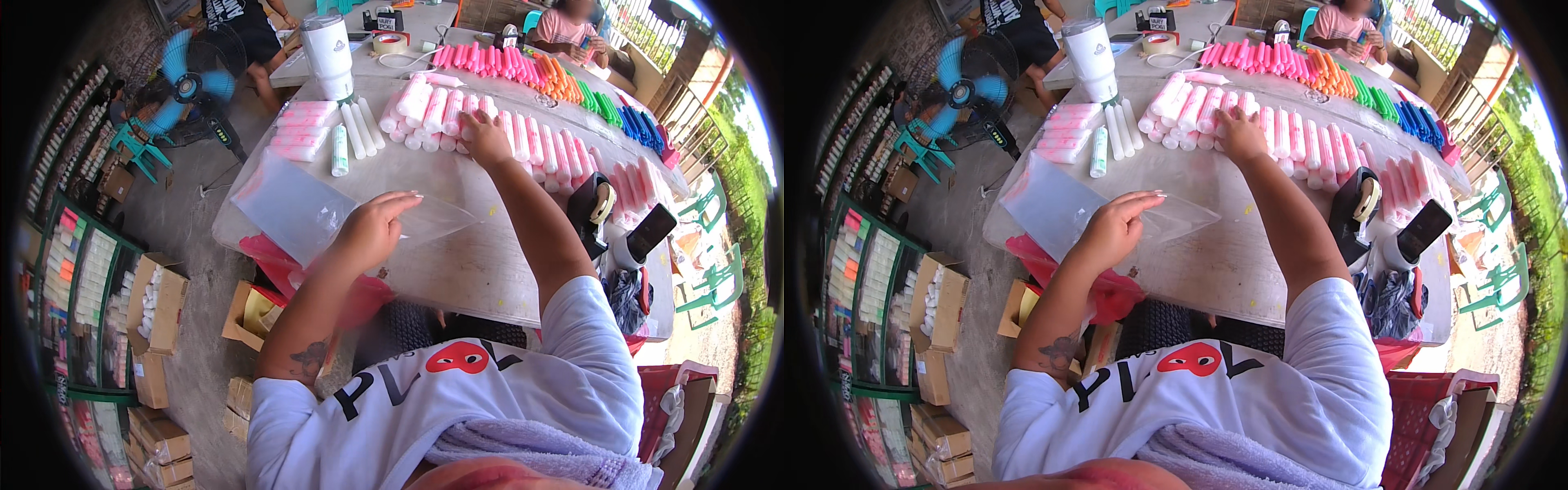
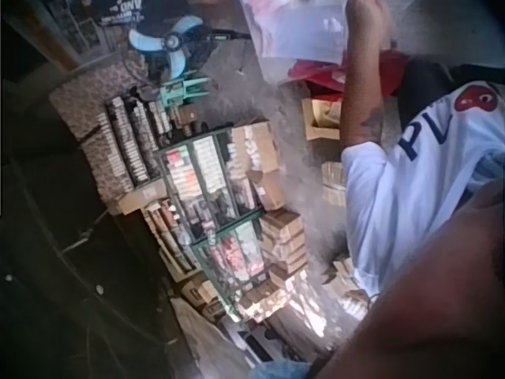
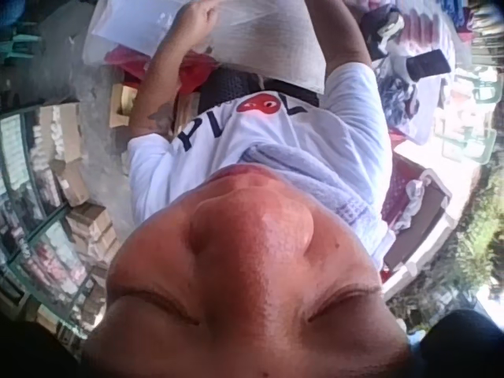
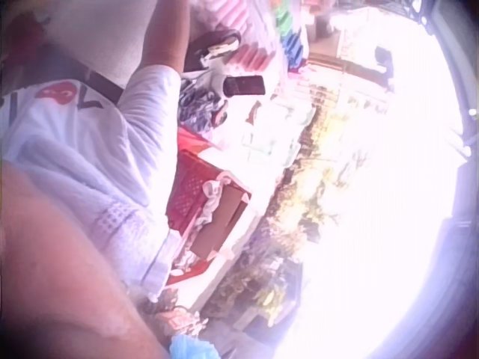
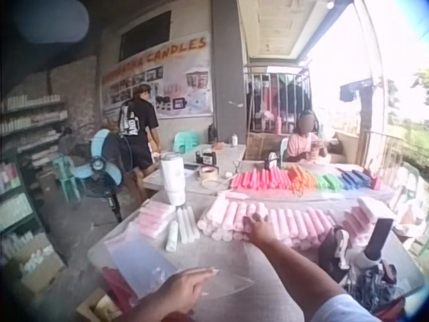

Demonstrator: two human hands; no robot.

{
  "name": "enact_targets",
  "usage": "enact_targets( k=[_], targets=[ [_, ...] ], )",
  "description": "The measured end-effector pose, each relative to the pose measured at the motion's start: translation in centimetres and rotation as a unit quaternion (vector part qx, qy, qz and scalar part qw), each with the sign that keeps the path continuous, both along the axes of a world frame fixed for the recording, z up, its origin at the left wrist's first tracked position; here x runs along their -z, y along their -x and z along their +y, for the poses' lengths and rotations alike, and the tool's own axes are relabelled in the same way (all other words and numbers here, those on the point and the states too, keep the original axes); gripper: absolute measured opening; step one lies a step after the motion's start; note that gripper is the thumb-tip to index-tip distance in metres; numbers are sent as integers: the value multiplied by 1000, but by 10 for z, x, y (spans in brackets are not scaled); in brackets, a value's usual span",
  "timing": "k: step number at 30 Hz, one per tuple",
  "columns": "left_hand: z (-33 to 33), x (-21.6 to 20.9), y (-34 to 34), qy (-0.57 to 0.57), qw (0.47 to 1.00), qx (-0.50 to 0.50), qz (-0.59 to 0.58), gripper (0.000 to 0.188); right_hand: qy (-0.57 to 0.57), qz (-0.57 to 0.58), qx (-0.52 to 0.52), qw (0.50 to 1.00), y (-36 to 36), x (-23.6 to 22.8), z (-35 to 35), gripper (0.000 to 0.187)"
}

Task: The person packs pink and white cylindrical candles into clear plastic bags at a table. They place several candles into each bag, fold the top, and seal it using a handheld heat sealer. The person repeats this process for multiple bags, stacking the sealed packages on the table.

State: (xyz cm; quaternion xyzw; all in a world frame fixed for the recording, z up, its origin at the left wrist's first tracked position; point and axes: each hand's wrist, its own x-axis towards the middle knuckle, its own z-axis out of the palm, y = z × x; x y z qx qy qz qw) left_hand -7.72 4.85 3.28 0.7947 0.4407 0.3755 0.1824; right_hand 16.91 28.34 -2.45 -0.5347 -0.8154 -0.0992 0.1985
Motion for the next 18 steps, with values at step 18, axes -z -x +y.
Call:
enact_targets(
  k=[18],
  targets=[
    [-14,-12,-54,-49,997,-65,-18,57,224,293,-256,894,-24,-128,-262,38]
  ],
)
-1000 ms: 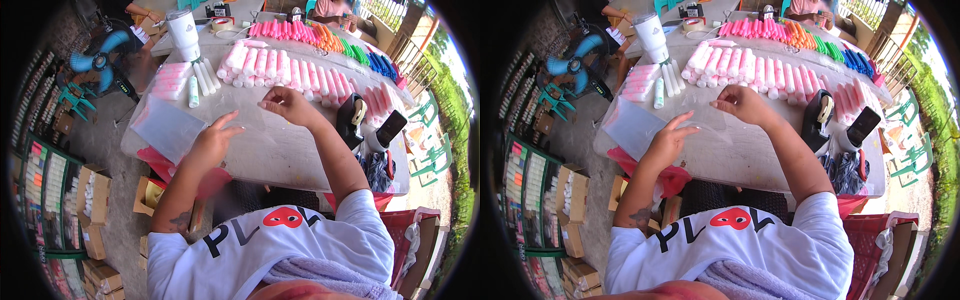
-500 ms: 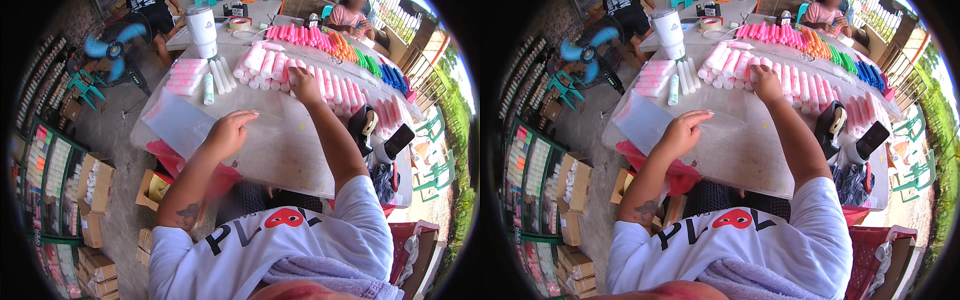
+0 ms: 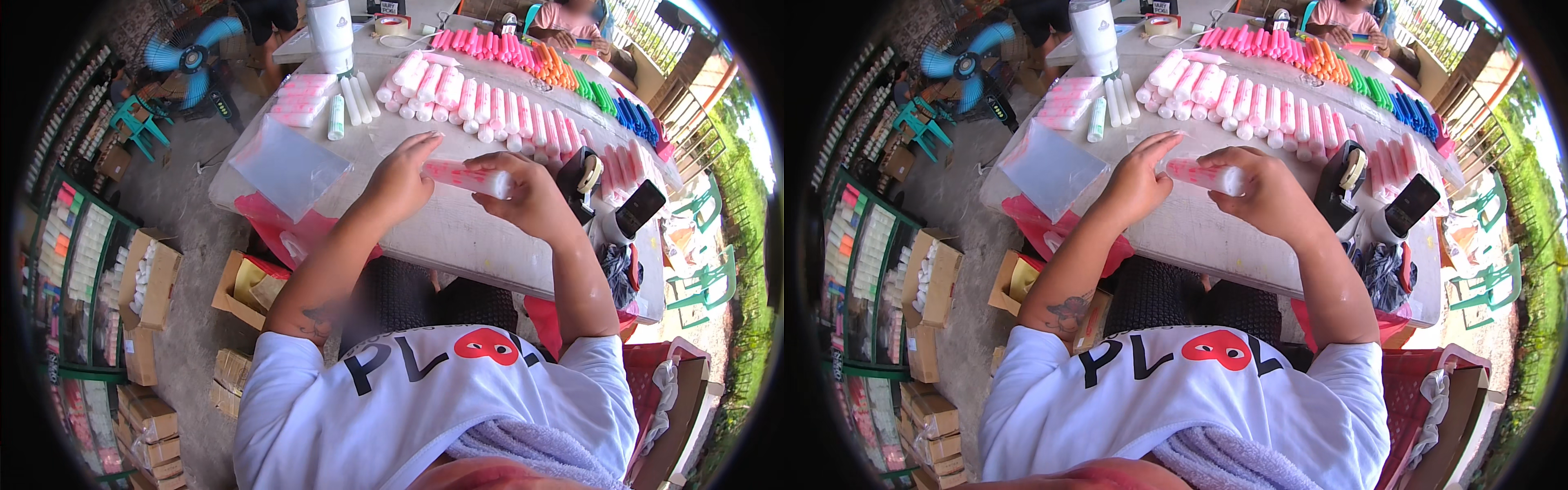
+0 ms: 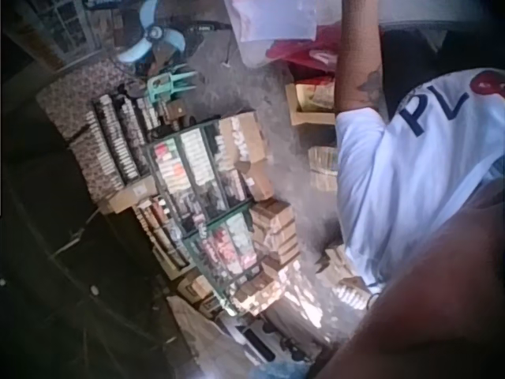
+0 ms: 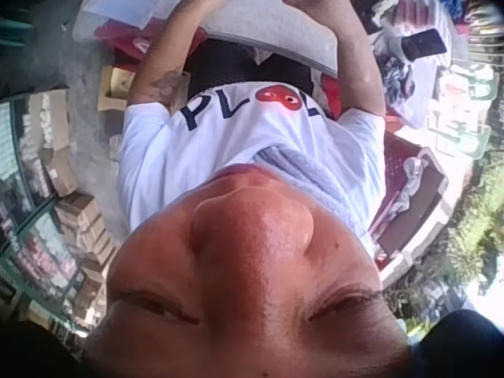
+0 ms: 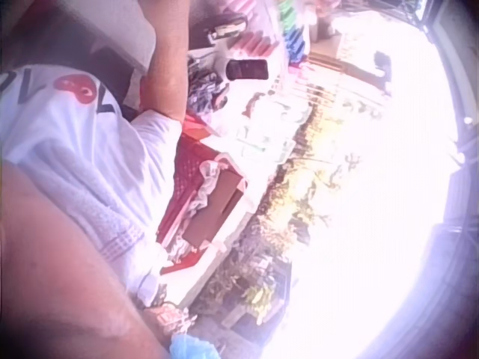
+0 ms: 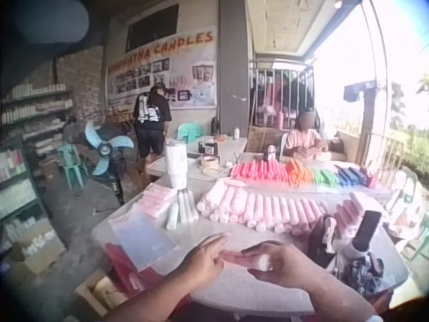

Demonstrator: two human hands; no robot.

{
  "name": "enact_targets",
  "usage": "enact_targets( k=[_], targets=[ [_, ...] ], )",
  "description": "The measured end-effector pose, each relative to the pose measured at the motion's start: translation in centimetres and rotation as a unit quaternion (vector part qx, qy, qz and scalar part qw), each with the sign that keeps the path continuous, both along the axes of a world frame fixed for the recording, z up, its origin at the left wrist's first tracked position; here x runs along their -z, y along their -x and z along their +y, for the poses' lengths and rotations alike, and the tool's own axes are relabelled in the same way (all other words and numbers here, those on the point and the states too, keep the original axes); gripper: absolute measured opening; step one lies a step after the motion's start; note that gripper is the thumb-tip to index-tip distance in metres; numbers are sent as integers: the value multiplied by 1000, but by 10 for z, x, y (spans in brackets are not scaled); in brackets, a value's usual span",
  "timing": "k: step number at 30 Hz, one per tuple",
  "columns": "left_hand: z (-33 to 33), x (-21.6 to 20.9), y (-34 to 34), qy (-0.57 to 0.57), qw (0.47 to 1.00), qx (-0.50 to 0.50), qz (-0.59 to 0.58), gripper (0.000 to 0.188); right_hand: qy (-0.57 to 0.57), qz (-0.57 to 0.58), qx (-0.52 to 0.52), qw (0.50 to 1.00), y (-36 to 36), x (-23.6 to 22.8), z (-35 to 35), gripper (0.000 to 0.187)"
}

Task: The person packs pink and white cylindrical candles into clear plastic bags at a table. They place several candles into each bag, fold the top, and seal it using a handheld heat sealer. The person repeats this process for multiple bags, stacking the sealed packages on the table.

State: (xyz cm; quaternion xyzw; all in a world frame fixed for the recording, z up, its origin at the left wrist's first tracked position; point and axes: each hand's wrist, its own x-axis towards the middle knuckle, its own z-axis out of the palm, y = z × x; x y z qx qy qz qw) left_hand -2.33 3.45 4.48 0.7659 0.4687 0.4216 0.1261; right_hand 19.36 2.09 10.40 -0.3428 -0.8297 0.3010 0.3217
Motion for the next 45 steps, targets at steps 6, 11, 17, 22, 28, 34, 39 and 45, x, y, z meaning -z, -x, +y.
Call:
enact_targets(
  k=[6,11,17,22,28,34,39,45],
  targets=[
    [-29,35,-5,-16,999,9,-42,61,-319,-159,43,933,48,89,14,45],
    [-21,78,-1,-79,997,-9,-22,62,-315,-367,60,873,56,114,26,50],
    [-16,101,-1,-76,996,13,-49,64,185,-74,12,980,29,50,114,36],
    [-18,94,-4,-33,996,49,-68,47,-161,-206,237,936,69,84,195,70],
    [-23,101,-6,-92,995,34,-3,32,-242,-313,317,862,67,111,234,42],
    [-26,101,-8,-146,988,-31,-28,39,-13,218,339,915,-5,75,102,33],
    [-23,100,-9,-130,990,-20,-41,50,183,362,207,890,-52,91,-39,32],
    [-36,93,-18,-151,984,-58,-68,56,215,410,149,874,24,130,-35,29]
  ],
)
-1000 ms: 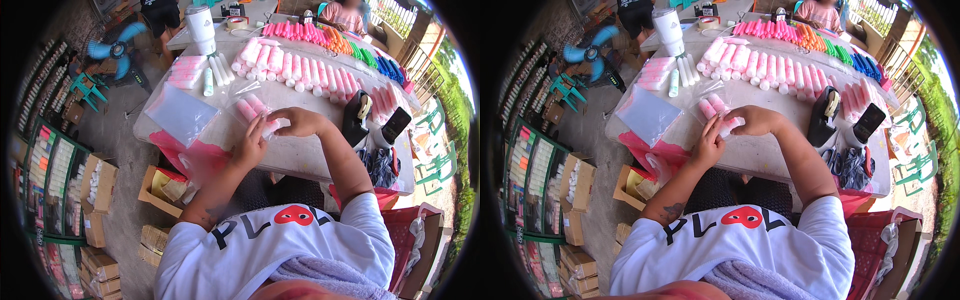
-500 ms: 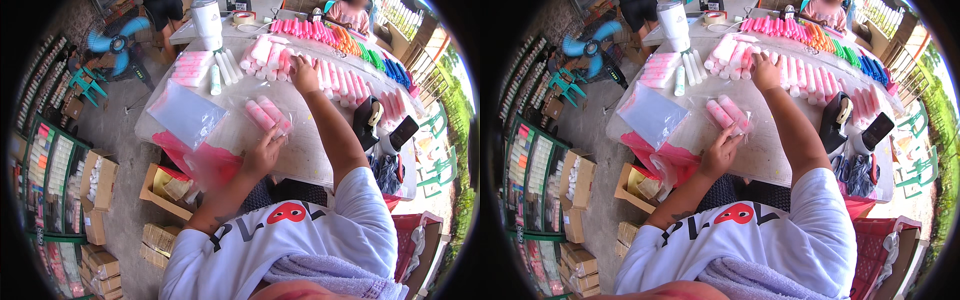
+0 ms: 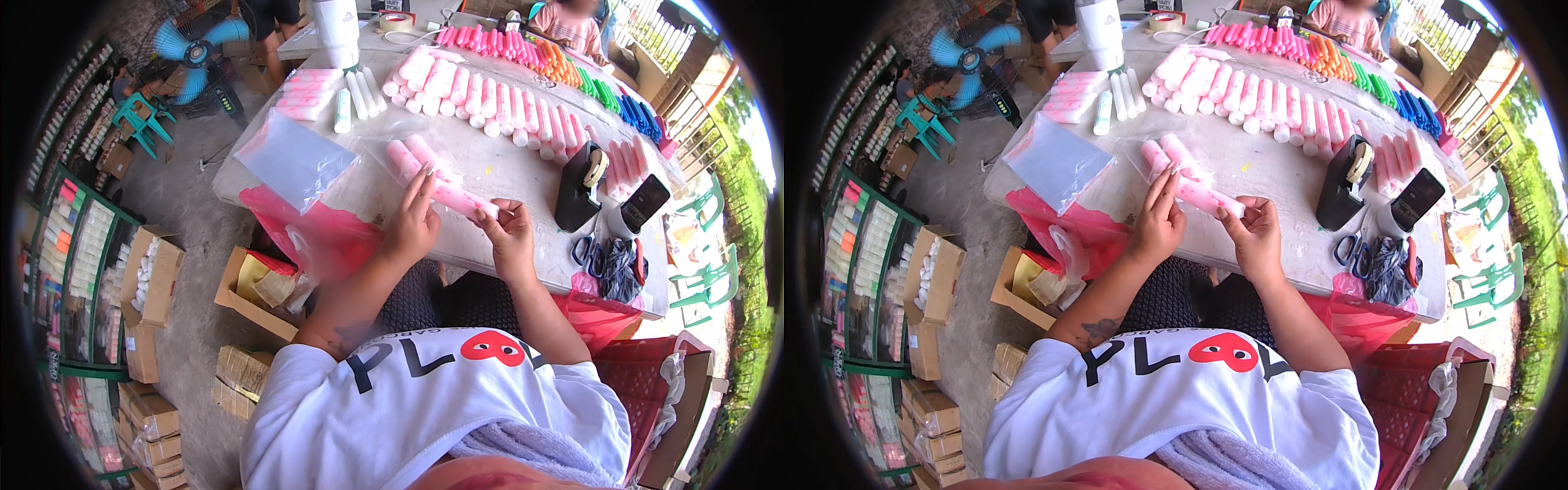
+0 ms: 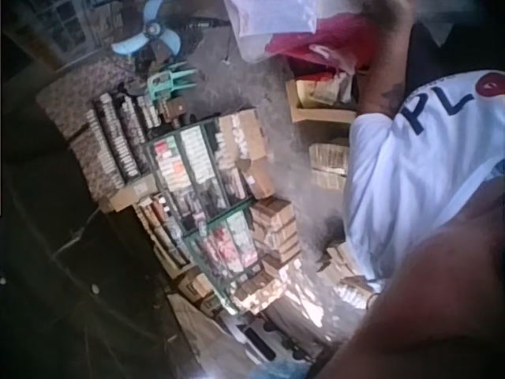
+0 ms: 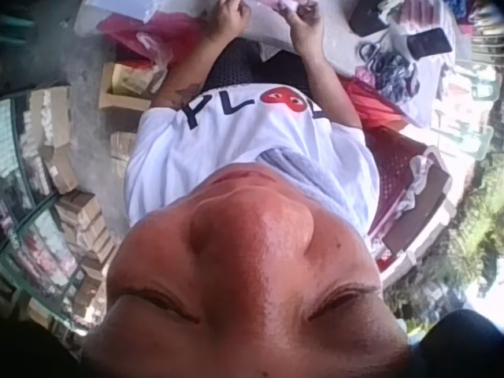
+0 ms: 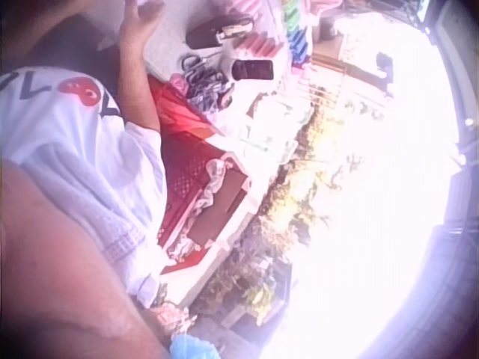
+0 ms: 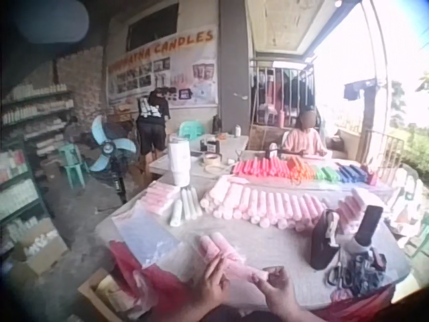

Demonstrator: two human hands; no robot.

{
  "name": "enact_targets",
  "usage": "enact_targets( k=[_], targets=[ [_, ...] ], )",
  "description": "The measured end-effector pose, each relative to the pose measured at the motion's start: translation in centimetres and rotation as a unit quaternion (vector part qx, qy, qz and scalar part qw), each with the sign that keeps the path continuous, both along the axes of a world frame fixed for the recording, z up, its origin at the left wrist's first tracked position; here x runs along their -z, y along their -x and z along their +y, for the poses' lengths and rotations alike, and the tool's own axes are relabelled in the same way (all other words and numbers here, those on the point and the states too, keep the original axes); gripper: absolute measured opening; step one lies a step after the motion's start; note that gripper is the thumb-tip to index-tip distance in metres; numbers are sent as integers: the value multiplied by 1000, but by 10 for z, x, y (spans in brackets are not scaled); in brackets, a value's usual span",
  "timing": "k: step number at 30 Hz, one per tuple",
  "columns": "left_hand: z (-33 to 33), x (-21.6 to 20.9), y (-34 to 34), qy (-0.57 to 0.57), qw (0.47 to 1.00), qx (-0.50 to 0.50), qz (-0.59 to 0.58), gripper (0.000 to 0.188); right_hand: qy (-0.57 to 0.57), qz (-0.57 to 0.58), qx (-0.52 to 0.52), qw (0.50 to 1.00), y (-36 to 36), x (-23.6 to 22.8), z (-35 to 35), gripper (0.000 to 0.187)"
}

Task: The person packs pink and white cylindrical candles into clear plastic bags at a table. They place several candles into each bag, fold the top, and seal it using a handheld heat sealer. The person repeats this process for multiple bags, stacking the sealed packages on the table.

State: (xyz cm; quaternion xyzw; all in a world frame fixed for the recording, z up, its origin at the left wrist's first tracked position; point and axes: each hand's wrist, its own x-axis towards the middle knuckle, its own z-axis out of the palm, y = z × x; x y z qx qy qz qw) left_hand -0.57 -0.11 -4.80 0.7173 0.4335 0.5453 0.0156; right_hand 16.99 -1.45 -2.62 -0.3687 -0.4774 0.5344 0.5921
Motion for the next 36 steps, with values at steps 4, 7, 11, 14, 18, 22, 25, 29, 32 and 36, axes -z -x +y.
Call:
enact_targets(
  k=[4,7,11,14,18,22,25,29,32,36],
  targets=[
    [-4,7,-4,-8,1000,19,21,60,-76,-46,-43,995,51,21,9,34],
    [-9,14,3,-16,999,32,-15,61,-56,-206,-141,967,44,11,17,34],
    [-19,6,8,68,995,66,-16,66,-274,-302,-114,906,25,1,31,29],
    [-19,2,-8,45,993,87,59,70,-220,-413,-6,884,21,1,37,26],
    [-22,0,-67,46,977,171,117,71,-213,-481,111,843,-8,36,80,16],
    [-27,-11,-67,21,970,230,68,69,-97,-384,15,918,-50,13,61,17],
    [-26,-21,-29,-5,982,96,165,63,-38,-347,20,937,-69,20,48,15],
    [-3,-11,-2,-18,971,-27,237,42,-103,-326,-67,937,-62,27,43,15],
    [-4,-7,-3,9,969,-44,241,36,-192,-384,-59,901,-50,21,49,16],
    [4,1,-3,-3,965,-43,259,15,-71,-347,-147,923,-41,11,52,16]
  ],
)
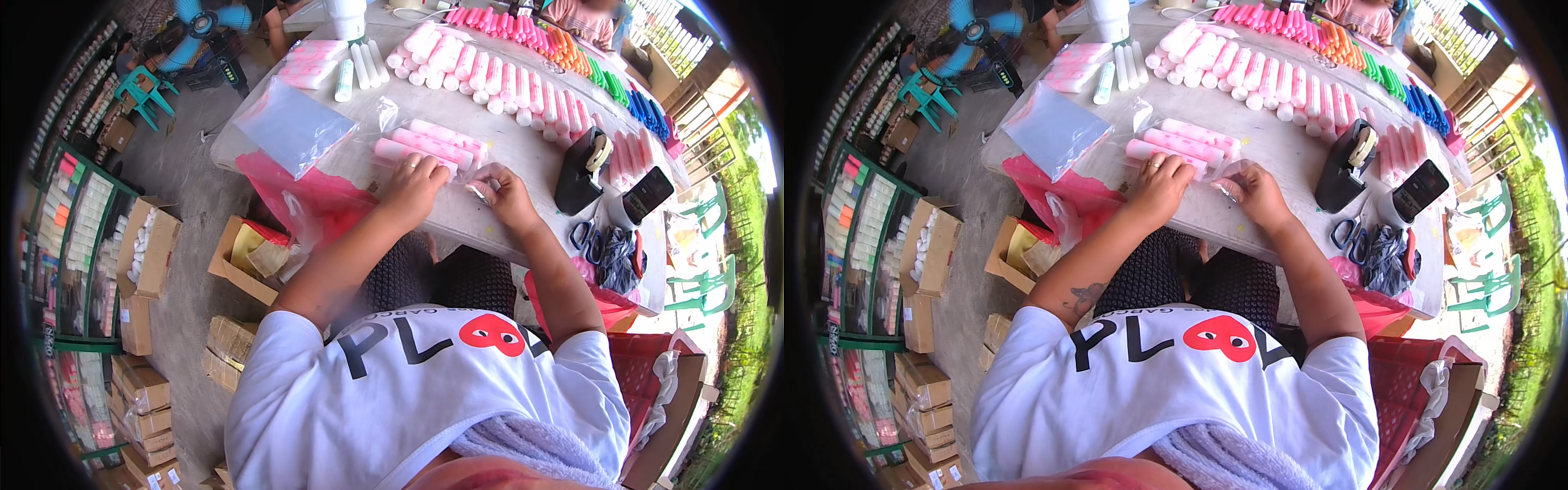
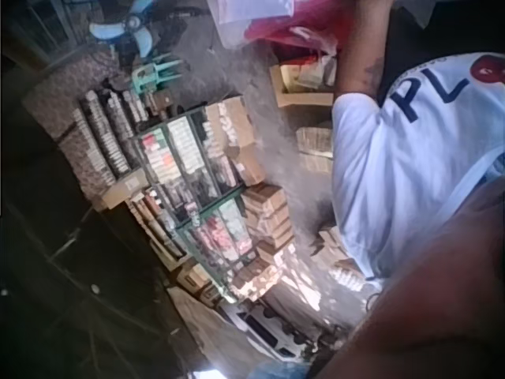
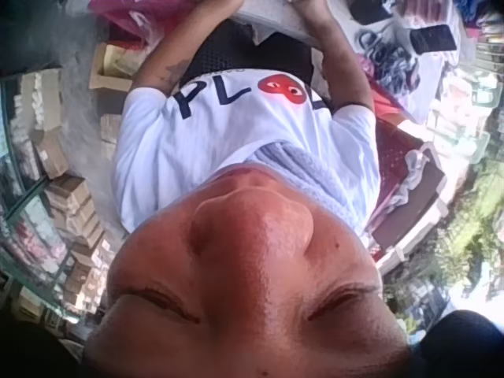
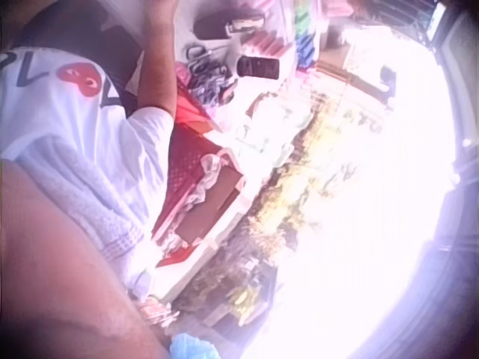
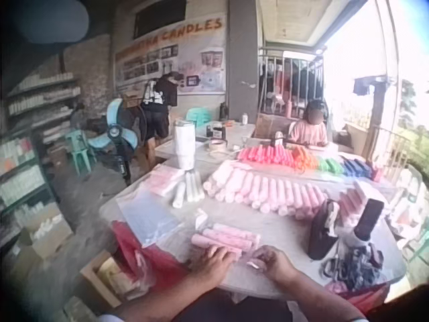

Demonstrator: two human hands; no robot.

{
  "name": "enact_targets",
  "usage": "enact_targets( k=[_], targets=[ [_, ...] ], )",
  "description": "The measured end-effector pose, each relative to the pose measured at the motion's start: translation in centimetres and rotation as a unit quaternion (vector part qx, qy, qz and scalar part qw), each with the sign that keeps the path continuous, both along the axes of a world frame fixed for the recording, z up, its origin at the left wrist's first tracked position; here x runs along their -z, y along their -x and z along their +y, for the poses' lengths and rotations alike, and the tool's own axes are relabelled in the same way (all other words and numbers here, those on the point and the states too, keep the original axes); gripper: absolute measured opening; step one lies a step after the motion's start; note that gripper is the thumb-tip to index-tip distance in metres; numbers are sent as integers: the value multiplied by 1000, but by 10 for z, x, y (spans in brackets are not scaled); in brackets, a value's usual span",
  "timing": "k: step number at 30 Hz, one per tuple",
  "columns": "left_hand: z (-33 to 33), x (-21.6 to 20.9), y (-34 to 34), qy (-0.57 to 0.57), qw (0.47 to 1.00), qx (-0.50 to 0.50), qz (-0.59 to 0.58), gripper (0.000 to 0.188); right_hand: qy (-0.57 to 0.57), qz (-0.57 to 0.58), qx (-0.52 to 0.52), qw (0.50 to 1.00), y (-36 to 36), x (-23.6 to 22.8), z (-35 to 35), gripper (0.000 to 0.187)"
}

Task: The person packs pink and white cylindrical candles into clear plastic bags at a table. They place several candles into each bag, fold the top, and seal it using a handheld heat sealer. The person repeats this process for multiple bags, stacking the sealed packages on the table.

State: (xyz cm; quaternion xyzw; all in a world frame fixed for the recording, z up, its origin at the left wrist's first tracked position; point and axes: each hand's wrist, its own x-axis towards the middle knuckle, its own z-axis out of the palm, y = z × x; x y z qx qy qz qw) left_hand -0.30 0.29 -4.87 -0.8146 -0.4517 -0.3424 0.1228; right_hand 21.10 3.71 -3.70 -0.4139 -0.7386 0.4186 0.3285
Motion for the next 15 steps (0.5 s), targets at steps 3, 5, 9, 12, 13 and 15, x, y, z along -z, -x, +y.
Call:
enact_targets(
  k=[3,5,9,12,13,15],
  targets=[
    [-5,2,-11,-30,998,42,-28,10,-40,44,-60,996,-5,3,0,15],
    [-14,8,-18,-36,997,65,-33,10,-17,54,-103,993,-21,7,0,16],
    [-30,19,-23,-47,992,106,-52,7,-61,1,-110,992,-29,1,-17,17],
    [-29,26,-25,-61,987,131,-71,6,-103,-84,-146,980,-21,-15,-20,16],
    [-27,27,-26,-65,985,138,-76,6,-106,-107,-162,975,-18,-19,-19,16],
    [-27,28,-27,-65,986,133,-82,6,-154,-105,-170,968,-21,-9,-15,19]
  ],
)
